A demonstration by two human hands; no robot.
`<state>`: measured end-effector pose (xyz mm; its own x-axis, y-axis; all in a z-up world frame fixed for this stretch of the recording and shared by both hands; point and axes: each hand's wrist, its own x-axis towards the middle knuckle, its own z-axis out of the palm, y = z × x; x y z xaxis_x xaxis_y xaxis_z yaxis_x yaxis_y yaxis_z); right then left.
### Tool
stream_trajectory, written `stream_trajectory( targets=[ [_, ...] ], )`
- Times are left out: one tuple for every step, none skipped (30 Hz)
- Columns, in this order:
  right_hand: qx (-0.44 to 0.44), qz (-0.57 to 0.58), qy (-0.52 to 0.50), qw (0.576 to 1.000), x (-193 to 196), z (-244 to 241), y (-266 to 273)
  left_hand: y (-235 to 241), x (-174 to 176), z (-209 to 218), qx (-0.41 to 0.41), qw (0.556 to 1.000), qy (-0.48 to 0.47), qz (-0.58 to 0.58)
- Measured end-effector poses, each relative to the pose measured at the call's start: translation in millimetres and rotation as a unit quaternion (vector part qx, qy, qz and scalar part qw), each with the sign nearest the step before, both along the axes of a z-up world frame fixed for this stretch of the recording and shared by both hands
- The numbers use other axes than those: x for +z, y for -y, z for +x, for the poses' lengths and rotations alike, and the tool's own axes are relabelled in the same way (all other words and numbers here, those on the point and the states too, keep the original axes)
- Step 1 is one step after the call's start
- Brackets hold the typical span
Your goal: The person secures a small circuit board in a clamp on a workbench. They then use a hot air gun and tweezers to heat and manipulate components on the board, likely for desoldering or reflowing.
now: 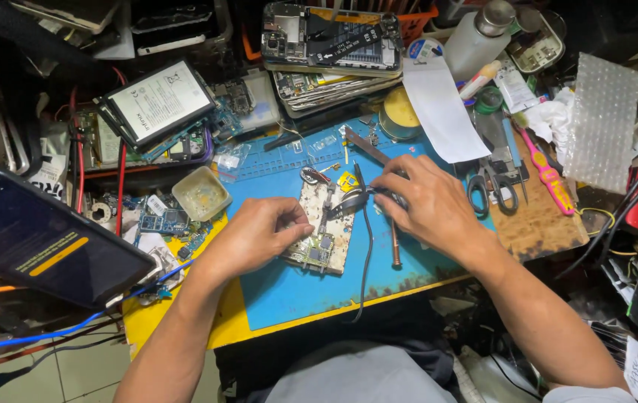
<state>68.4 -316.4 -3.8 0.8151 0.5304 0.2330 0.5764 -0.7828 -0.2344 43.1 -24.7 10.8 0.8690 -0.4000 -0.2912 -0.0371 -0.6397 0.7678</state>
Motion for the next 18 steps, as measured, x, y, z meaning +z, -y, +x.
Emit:
stream_trajectory(
  targets=[
    [0.002,0.000,0.000,1.000,-7.2,1.4,5.5,0.3,-0.5,-1.4,0.002,1.000,0.000,0.000],
    [-0.014,-0.012,0.029,0.999,-14.6,3.0,11.2,0.9,-1.2,-2.6,0.016,1.000,-0.003,-0.001],
    [-0.031,-0.025,0.056,0.998,-22.3,2.6,18.1,2.5,-2.3,-4.5,0.028,1.000,-0.007,-0.003],
    [-0.031,-0.025,0.054,0.998,-22.3,1.7,21.0,4.3,-6.4,-8.0,0.027,1.000,-0.009,-0.003],
    [-0.048,-0.038,0.084,0.995,-22.0,2.0,23.6,5.7,-9.8,-9.9,0.039,0.999,-0.009,-0.003],
    [-0.065,-0.051,0.115,0.990,-21.3,2.4,26.1,7.1,-12.9,-11.9,0.052,0.999,-0.009,-0.004],
    [-0.065,-0.050,0.115,0.990,-18.4,0.3,30.2,9.2,-13.4,-15.9,0.052,0.999,-0.009,-0.003],
    [-0.086,-0.082,0.136,0.984,-15.4,-1.8,34.1,11.1,-13.9,-19.9,0.069,0.997,-0.014,-0.014],
    [-0.106,-0.114,0.156,0.975,-12.4,-3.7,38.4,13.3,-14.7,-24.2,0.087,0.996,-0.019,-0.027],
    [-0.105,-0.114,0.156,0.976,-12.3,-2.5,43.2,14.1,-16.6,-25.6,0.088,0.996,-0.019,-0.026],
    [-0.119,-0.129,0.167,0.970,-12.2,-2.4,48.7,15.6,-18.9,-27.4,0.096,0.995,-0.015,-0.032],
    [-0.134,-0.144,0.178,0.964,-12.1,-2.4,54.2,17.0,-21.1,-29.2,0.104,0.994,-0.011,-0.038],
    [-0.134,-0.143,0.178,0.964,-9.5,-2.7,52.9,17.5,-22.3,-30.4,0.104,0.994,-0.011,-0.038],
    [-0.137,-0.135,0.174,0.966,-6.8,-3.1,51.6,17.9,-23.4,-31.7,0.108,0.994,-0.002,-0.035],
    [-0.141,-0.126,0.170,0.967,-4.2,-3.2,50.1,18.3,-24.5,-32.9,0.112,0.993,0.007,-0.031],
    [-0.140,-0.126,0.171,0.967,-2.4,-2.4,42.4,18.7,-23.5,-32.9,0.113,0.993,0.008,-0.031],
    [-0.110,-0.092,0.170,0.975,-0.7,-1.5,34.6,19.0,-22.4,-32.9,0.105,0.994,0.019,-0.026],
    [-0.079,-0.059,0.168,0.981,1.0,-0.7,26.9,19.4,-21.3,-33.0,0.098,0.995,0.031,-0.022]
  ],
)
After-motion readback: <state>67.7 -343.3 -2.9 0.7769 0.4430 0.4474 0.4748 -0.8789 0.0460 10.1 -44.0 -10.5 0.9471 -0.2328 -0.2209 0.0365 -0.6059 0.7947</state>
